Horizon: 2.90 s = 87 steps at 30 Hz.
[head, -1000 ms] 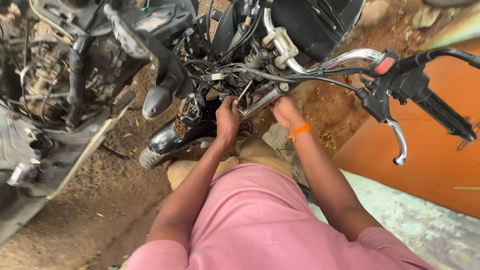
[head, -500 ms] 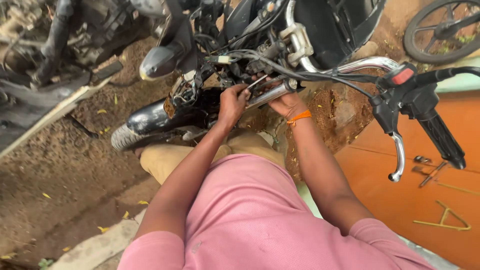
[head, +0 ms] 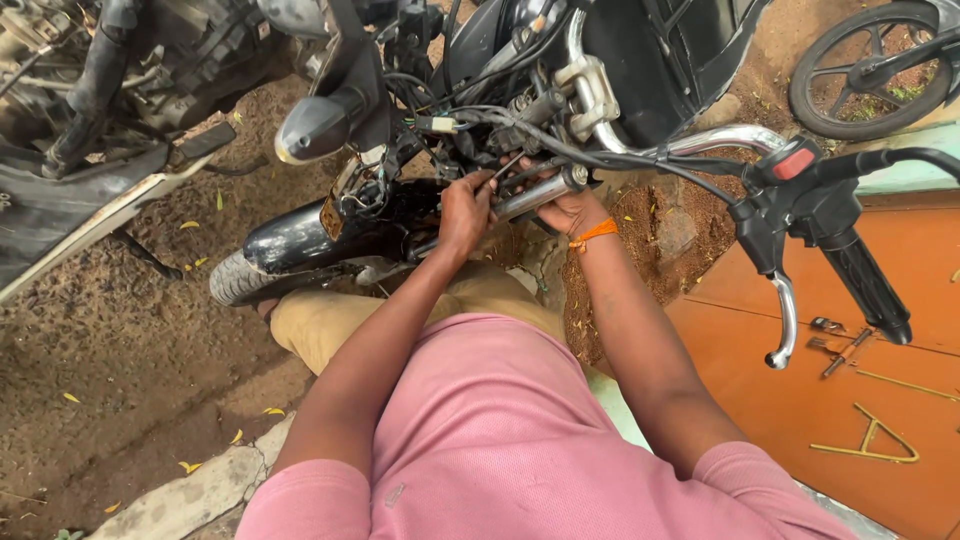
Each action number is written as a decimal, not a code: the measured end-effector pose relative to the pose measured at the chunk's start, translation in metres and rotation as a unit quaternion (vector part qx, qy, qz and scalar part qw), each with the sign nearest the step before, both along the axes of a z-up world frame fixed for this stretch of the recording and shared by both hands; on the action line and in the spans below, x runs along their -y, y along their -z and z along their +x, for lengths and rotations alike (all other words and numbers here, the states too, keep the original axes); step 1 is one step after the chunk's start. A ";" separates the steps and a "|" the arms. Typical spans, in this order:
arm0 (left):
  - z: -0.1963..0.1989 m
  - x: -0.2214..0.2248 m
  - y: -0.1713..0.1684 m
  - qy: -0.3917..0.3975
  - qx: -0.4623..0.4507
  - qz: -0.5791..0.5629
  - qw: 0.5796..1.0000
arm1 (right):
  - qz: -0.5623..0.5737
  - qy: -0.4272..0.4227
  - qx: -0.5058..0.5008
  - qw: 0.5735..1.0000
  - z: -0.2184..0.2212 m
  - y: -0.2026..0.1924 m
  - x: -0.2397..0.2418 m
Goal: The recorder is repairing the wiring and front assembly of a motorcycle.
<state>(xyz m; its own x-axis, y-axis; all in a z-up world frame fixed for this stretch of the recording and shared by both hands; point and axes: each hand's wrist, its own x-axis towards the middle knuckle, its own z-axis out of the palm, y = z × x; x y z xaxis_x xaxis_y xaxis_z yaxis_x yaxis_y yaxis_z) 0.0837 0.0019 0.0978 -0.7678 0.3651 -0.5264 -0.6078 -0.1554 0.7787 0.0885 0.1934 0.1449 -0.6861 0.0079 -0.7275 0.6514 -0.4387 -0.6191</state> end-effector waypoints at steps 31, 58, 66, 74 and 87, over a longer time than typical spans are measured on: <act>0.007 0.001 0.007 -0.059 -0.207 -0.166 0.962 | -0.043 0.090 -0.017 0.995 0.004 0.000 0.015; -0.006 -0.001 0.037 0.000 -0.245 -0.087 0.966 | -0.079 0.141 -0.055 0.985 0.020 0.029 0.009; -0.006 0.003 0.011 0.002 -0.281 -0.201 0.938 | -0.111 0.147 -0.058 0.981 0.025 0.040 0.006; -0.011 -0.001 0.011 -0.026 -0.315 -0.233 0.920 | -0.111 0.157 -0.075 0.978 0.024 0.037 0.010; -0.028 0.010 0.008 0.106 -0.309 -0.144 0.934 | -0.116 0.179 -0.062 0.975 0.026 0.037 0.014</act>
<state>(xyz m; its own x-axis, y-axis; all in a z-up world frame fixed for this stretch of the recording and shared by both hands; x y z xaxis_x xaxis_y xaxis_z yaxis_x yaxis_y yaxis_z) 0.0556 -0.0081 0.0895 -0.8844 0.4546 -0.1059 -0.0218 0.1864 0.9822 0.1144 0.1790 0.1079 -0.7519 0.1087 -0.6503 0.3568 -0.7623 -0.5400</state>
